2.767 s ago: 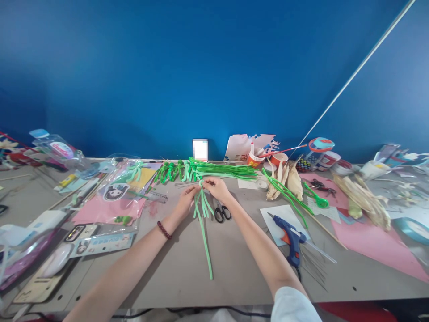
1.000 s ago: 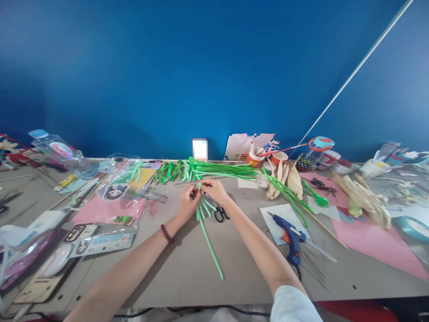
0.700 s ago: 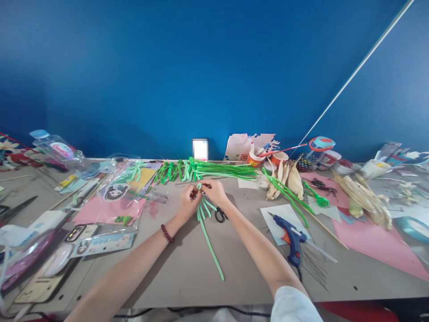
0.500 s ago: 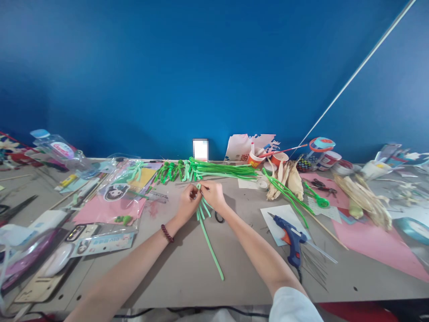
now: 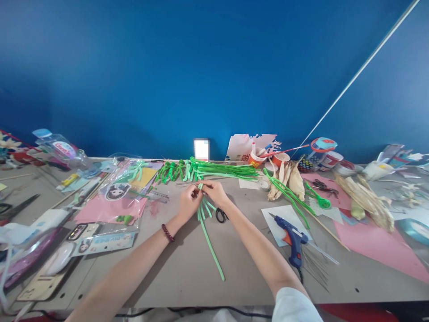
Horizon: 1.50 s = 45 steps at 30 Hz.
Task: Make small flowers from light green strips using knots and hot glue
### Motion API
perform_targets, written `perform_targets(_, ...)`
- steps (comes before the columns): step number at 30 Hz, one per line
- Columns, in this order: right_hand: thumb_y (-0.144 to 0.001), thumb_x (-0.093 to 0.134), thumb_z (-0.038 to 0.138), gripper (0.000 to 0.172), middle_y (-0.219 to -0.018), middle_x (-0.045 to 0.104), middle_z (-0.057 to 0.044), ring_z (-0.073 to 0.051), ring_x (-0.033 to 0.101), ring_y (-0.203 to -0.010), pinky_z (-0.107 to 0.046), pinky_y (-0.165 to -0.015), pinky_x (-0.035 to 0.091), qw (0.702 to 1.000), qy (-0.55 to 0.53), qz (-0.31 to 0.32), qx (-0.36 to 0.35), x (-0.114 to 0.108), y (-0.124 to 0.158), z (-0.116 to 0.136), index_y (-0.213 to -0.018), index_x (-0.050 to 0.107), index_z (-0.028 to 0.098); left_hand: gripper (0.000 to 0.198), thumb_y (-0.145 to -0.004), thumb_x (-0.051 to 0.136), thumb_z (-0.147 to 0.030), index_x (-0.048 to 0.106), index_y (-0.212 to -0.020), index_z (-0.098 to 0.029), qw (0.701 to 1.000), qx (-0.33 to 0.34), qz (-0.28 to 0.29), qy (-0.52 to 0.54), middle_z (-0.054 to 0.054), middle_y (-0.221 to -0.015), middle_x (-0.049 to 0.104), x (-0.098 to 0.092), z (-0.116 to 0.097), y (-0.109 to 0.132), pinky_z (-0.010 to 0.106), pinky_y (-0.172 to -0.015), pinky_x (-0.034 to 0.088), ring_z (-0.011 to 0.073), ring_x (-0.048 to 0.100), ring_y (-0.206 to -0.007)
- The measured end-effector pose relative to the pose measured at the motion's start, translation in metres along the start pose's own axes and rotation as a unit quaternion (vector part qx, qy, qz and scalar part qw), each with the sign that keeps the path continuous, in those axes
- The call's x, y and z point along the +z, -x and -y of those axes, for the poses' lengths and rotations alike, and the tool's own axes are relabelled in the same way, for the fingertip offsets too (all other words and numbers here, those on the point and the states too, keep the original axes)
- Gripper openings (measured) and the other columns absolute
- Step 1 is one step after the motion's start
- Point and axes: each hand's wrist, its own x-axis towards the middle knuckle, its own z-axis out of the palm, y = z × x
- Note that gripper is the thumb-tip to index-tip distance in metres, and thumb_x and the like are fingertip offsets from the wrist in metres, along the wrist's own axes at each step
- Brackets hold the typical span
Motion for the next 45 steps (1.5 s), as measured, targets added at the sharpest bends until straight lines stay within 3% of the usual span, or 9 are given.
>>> perform_targets(6,-0.074,0.052,0.024,0.025,-0.085,0.074,-0.001,-0.021,0.066,-0.079,-0.031,-0.072,0.05,0.987,0.13,-0.082,-0.044,0.007,0.004,-0.005,-0.084,0.076,0.024,0.019,-0.072,0.056,-0.016,0.044,-0.057,-0.019,1.0,0.003,-0.005,-0.023,-0.003,-0.058,0.042,0.002,0.004,-0.001,0.026,-0.057,0.029,0.0119,0.04,-0.057)
perform_targets(10,-0.076,0.05,0.022,0.028,-0.086,0.074,-0.001,-0.021,0.067,-0.079,-0.031,-0.075,0.05,0.977,0.172,-0.1,-0.074,0.009,0.008,-0.006,-0.087,0.076,0.024,0.019,-0.075,0.055,-0.017,0.045,-0.059,-0.019,0.999,0.015,-0.008,-0.03,-0.003,-0.059,0.043,0.002,0.006,-0.001,0.026,-0.058,0.03,0.0119,0.04,-0.058)
perform_targets(14,-0.075,0.053,0.025,0.025,-0.09,0.074,-0.002,-0.021,0.066,-0.085,-0.031,-0.076,0.05,0.99,0.102,-0.072,-0.058,0.003,0.004,-0.002,-0.087,0.075,0.023,0.013,-0.076,0.057,-0.024,0.056,-0.065,-0.018,1.0,0.004,0.003,0.017,-0.001,-0.064,0.051,0.001,0.006,-0.003,0.025,-0.057,0.033,0.0125,0.046,-0.06)
perform_targets(19,-0.073,0.061,0.034,0.024,-0.098,0.071,-0.004,-0.022,0.062,-0.097,-0.034,-0.086,0.046,0.996,0.021,-0.044,-0.068,-0.007,-0.002,0.002,-0.089,0.075,0.023,0.024,-0.076,0.06,-0.041,0.067,-0.074,-0.018,0.975,-0.072,0.085,0.192,0.005,-0.08,0.064,0.003,0.008,-0.009,0.027,-0.069,0.041,0.0182,0.057,-0.081)
perform_targets(22,-0.072,0.062,0.032,0.025,-0.103,0.07,-0.004,-0.021,0.06,-0.099,-0.033,-0.088,0.044,0.999,-0.015,-0.01,-0.05,-0.012,-0.002,0.001,-0.092,0.074,0.023,0.031,-0.068,0.067,-0.048,0.067,-0.069,-0.017,0.95,-0.149,0.115,0.249,0.003,-0.068,0.062,0.005,0.009,-0.011,0.027,-0.065,0.041,0.0157,0.055,-0.069)
perform_targets(26,-0.071,0.058,0.027,0.032,-0.097,0.07,-0.004,-0.017,0.061,-0.08,-0.028,-0.071,0.046,0.991,-0.128,0.028,0.033,-0.016,-0.002,0.004,-0.099,0.072,0.022,0.038,-0.063,0.07,-0.052,0.063,-0.064,-0.015,0.945,-0.194,0.098,0.246,-0.004,-0.051,0.048,0.004,0.01,-0.012,0.023,-0.049,0.03,0.0078,0.037,-0.047)
perform_targets(34,-0.071,0.066,0.037,0.031,-0.08,0.067,-0.004,-0.012,0.056,-0.062,-0.023,-0.054,0.042,0.995,-0.086,0.034,0.028,-0.014,-0.003,0.009,-0.094,0.071,0.017,0.038,-0.07,0.064,-0.038,0.041,-0.05,-0.017,0.988,-0.091,0.043,0.115,-0.006,-0.049,0.034,0.002,0.002,-0.011,0.023,-0.049,0.023,0.0069,0.03,-0.049)
perform_targets(41,-0.072,0.06,0.029,0.029,-0.074,0.067,-0.002,-0.009,0.052,-0.054,-0.024,-0.056,0.044,0.997,-0.032,0.061,0.017,-0.014,-0.003,0.004,-0.095,0.072,0.016,0.035,-0.073,0.059,-0.035,0.039,-0.05,-0.018,0.992,-0.074,0.048,0.087,-0.006,-0.049,0.034,0.005,0.003,-0.009,0.023,-0.05,0.025,0.0082,0.031,-0.05)
perform_targets(45,-0.068,0.057,0.022,0.029,-0.07,0.066,-0.001,-0.009,0.052,-0.053,-0.023,-0.056,0.045,0.999,-0.013,0.046,0.019,-0.012,-0.003,0.007,-0.092,0.072,0.016,0.029,-0.075,0.056,-0.028,0.043,-0.051,-0.018,0.999,-0.027,0.041,-0.017,-0.005,-0.051,0.037,0.003,0.006,-0.007,0.024,-0.051,0.026,0.0095,0.035,-0.051)
